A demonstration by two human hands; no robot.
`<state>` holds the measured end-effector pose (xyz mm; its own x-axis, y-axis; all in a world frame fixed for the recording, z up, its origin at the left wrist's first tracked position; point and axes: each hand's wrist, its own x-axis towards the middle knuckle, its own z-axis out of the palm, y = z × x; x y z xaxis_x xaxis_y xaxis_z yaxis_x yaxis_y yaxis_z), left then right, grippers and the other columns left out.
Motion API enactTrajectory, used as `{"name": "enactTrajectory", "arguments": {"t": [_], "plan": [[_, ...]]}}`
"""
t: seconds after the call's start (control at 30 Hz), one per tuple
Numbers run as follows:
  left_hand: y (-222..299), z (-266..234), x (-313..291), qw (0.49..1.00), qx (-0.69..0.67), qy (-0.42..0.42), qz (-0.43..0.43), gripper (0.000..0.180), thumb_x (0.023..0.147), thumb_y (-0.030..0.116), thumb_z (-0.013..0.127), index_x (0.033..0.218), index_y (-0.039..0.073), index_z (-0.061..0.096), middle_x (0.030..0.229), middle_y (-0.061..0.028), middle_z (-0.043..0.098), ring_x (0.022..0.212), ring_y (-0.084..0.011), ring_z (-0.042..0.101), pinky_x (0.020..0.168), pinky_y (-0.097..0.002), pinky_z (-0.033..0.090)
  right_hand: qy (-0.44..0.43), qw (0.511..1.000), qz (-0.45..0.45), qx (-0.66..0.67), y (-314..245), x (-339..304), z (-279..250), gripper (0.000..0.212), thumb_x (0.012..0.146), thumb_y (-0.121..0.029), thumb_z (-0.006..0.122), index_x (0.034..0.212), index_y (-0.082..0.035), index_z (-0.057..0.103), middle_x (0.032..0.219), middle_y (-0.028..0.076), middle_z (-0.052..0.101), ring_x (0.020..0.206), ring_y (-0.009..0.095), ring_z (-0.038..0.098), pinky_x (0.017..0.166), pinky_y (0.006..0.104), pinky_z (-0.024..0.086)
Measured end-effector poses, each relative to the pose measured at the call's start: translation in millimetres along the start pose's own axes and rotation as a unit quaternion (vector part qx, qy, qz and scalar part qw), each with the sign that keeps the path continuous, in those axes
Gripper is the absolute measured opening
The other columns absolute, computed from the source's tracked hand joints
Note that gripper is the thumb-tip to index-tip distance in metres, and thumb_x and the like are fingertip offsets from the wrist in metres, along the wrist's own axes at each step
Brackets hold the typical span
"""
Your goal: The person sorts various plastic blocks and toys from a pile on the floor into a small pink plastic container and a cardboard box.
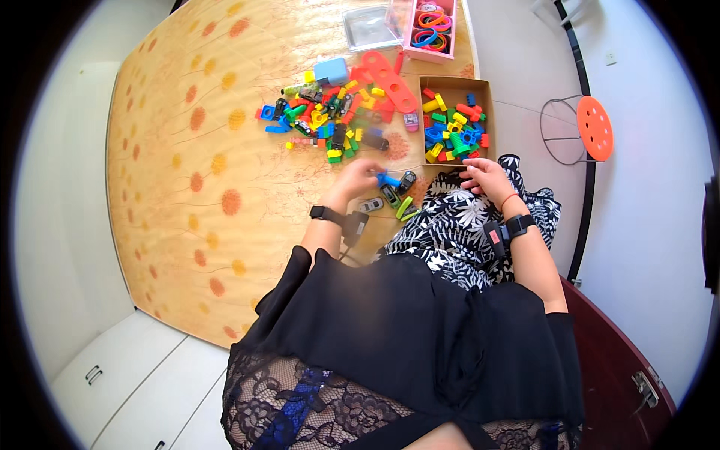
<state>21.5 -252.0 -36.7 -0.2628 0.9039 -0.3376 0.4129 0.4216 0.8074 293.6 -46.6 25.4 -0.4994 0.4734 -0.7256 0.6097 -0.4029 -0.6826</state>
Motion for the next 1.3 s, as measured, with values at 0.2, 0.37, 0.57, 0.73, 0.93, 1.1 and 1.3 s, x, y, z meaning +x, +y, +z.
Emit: {"name": "enactTrajectory", "arguments": {"t": [0.2, 0.37, 0.57, 0.73, 0.93, 1.1, 1.3], "plan": [[-8, 6, 37, 0.964, 0.152, 0.213, 0.053, 0.044, 0.075, 0.002, 0.058, 0.119, 0.012, 0.057, 0.102, -0.0170, 0.056, 0.092, -0.0335, 0.059, 0.081, -0.0397, 0.050, 0.001, 1.000, -0.021, 0.001, 0, 1, -4, 0.037, 0.095, -0.015, 0.050, 0.128, 0.001, 0.050, 0.106, 0.015, 0.065, 0.077, 0.014, 0.066, 0.059, 0.0195, 0.051], [10, 31, 46, 0.944, 0.252, 0.213, -0.029, 0.032, 0.073, 0.012, 0.070, 0.102, 0.014, 0.058, 0.107, -0.0177, 0.052, 0.095, -0.0368, 0.057, 0.079, -0.0426, 0.050, -0.002, 1.000, -0.019, 0.003, 8, -2, -2, 0.038, 0.094, -0.013, 0.050, 0.130, 0.000, 0.049, 0.105, 0.015, 0.065, 0.077, 0.014, 0.066, 0.061, 0.0212, 0.051], [11, 33, 32, 0.985, 0.099, 0.117, 0.074, 0.020, 0.072, 0.008, 0.067, 0.092, 0.012, 0.063, 0.100, -0.0156, 0.056, 0.094, -0.0344, 0.057, 0.079, -0.0409, 0.049, -0.009, 0.999, -0.030, 0.005, 11, 3, -3, 0.038, 0.094, -0.013, 0.051, 0.130, -0.001, 0.049, 0.104, 0.014, 0.065, 0.077, 0.014, 0.065, 0.061, 0.0213, 0.051], [-18, 41, 28, 0.986, -0.066, 0.087, 0.122, 0.017, 0.072, 0.005, 0.066, 0.087, 0.010, 0.069, 0.095, -0.0137, 0.061, 0.095, -0.0310, 0.058, 0.082, -0.0388, 0.048, -0.018, 0.999, -0.026, 0.004, 4, 1, 1, 0.037, 0.094, -0.014, 0.051, 0.128, -0.002, 0.050, 0.104, 0.013, 0.065, 0.077, 0.014, 0.065, 0.061, 0.0215, 0.051], [2, 12, 63, 0.921, 0.283, 0.267, 0.003, 0.043, 0.072, 0.016, 0.069, 0.113, 0.014, 0.058, 0.127, -0.0194, 0.047, 0.113, -0.0394, 0.046, 0.091, -0.0455, 0.044, -0.023, 0.999, -0.042, 0.009, 9, -2, -4, 0.037, 0.094, -0.014, 0.052, 0.128, -0.003, 0.051, 0.103, 0.012, 0.065, 0.078, 0.014, 0.065, 0.063, 0.0229, 0.052], [28, 25, 79, 0.925, 0.287, 0.243, -0.056, 0.043, 0.073, 0.029, 0.074, 0.109, 0.013, 0.059, 0.126, -0.0202, 0.044, 0.116, -0.0395, 0.039, 0.098, -0.0429, 0.038, -0.024, 0.998, -0.047, 0.021, 11, 1, -6, 0.037, 0.093, -0.015, 0.053, 0.128, -0.002, 0.050, 0.103, 0.012, 0.065, 0.076, 0.013, 0.064, 0.064, 0.0231, 0.051], [25, 36, 76, 0.915, 0.331, 0.230, -0.010, 0.036, 0.070, 0.023, 0.075, 0.102, 0.016, 0.061, 0.121, -0.0120, 0.047, 0.109, -0.0334, 0.044, 0.089, -0.0405, 0.043, -0.027, 0.998, -0.049, 0.014, 10, -6, -6, 0.039, 0.093, -0.016, 0.052, 0.129, -0.002, 0.049, 0.103, 0.012, 0.065, 0.078, 0.014, 0.064, 0.065, 0.0237, 0.051]]}}
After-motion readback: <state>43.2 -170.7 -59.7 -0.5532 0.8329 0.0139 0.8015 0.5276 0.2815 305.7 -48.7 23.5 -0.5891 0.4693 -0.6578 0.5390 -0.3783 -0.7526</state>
